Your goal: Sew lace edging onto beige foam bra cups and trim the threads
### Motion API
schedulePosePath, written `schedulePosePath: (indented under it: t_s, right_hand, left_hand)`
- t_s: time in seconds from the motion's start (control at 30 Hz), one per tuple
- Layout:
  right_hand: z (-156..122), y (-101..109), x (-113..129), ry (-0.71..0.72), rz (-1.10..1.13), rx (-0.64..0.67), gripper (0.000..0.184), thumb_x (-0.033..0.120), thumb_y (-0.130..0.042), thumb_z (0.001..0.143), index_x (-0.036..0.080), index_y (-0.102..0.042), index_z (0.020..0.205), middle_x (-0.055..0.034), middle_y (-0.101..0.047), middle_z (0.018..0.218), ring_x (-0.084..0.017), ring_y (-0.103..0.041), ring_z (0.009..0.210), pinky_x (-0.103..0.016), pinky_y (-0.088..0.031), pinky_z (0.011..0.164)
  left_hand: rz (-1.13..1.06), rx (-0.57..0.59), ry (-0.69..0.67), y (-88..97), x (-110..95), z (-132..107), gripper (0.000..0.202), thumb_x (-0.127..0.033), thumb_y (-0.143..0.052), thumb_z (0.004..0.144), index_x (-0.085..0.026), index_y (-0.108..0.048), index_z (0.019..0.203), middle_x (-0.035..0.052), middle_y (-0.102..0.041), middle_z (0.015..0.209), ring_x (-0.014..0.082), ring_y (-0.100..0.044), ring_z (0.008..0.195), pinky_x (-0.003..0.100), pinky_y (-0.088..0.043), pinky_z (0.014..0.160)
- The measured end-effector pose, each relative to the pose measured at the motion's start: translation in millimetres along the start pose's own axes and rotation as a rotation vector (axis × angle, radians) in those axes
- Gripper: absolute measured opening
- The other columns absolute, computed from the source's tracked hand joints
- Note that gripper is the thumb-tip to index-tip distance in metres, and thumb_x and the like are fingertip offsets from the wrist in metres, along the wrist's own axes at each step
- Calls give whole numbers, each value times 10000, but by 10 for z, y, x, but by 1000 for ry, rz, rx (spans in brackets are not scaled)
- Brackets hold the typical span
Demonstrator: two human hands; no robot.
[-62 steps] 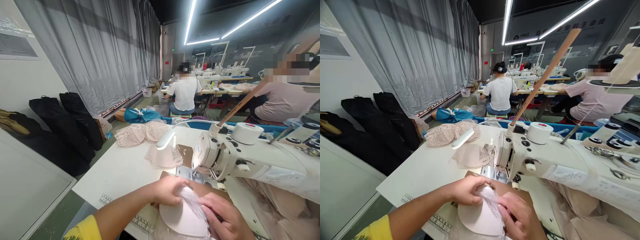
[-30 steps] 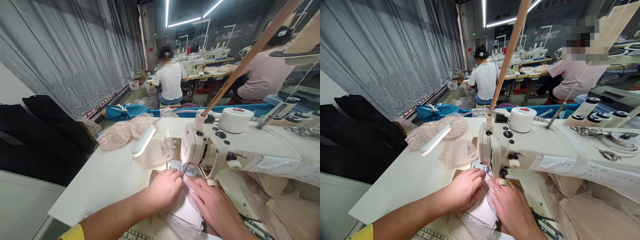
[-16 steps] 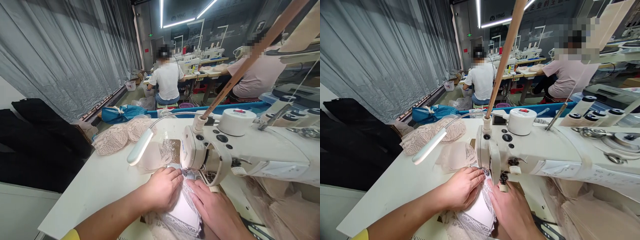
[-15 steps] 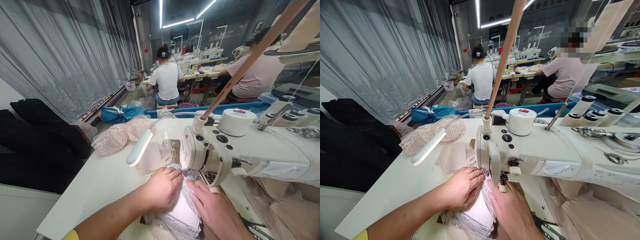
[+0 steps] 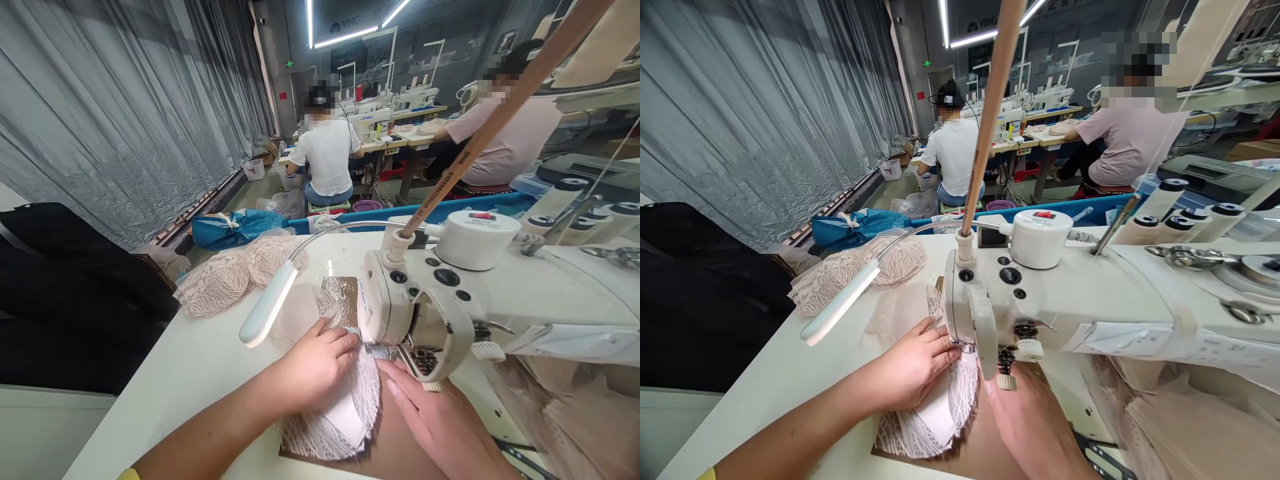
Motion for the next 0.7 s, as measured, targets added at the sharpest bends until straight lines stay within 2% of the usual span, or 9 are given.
schedulePosePath:
  t_s: [0.1, 0.23, 0.47, 0.7]
  right_hand:
    - [-75, -49, -15, 9, 16, 28, 412, 216, -330, 940, 187, -720, 1069, -120, -750, 899, -225, -708, 753, -323, -567, 631]
    - [-221, -173, -25, -47, 25, 89, 411, 231, -343, 928, 277, -703, 1119, -91, -744, 949, -223, -703, 822, -317, -568, 679]
    - [-267, -216, -17, -44, 26, 134, 436, 233, -338, 926, 303, -655, 1217, -90, -721, 1016, -205, -693, 802, -299, -572, 652]
    - [-208, -233, -12, -44, 25, 96, 440, 216, -352, 928, 295, -625, 1263, -92, -723, 1063, -196, -699, 837, -281, -575, 671]
  left_hand:
    - [-36, -64, 29, -5, -110, -29, 308, -188, -471, 890, -110, -594, 1162, 128, -624, 1201, 239, -550, 1120, 455, -282, 1096]
    - [-108, -93, 56, -53, -196, -44, 300, -291, -451, 933, -111, -609, 1114, 119, -644, 1129, 227, -587, 1046, 469, -277, 1100]
    - [-148, -116, 48, -83, -138, -73, 311, -301, -485, 914, -113, -598, 1134, 115, -636, 1130, 224, -586, 1052, 469, -231, 1134]
    - [-108, -128, 65, -76, -77, -42, 292, -266, -475, 899, -101, -604, 1102, 123, -623, 1072, 247, -557, 1044, 460, -306, 1074]
Point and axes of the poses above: each hand's wrist, its own z-axis towards the middle knuckle, its own y-axis out of the back of the hand, x = y × z, the point moved 1 cm from there along z, towards the middle knuckle
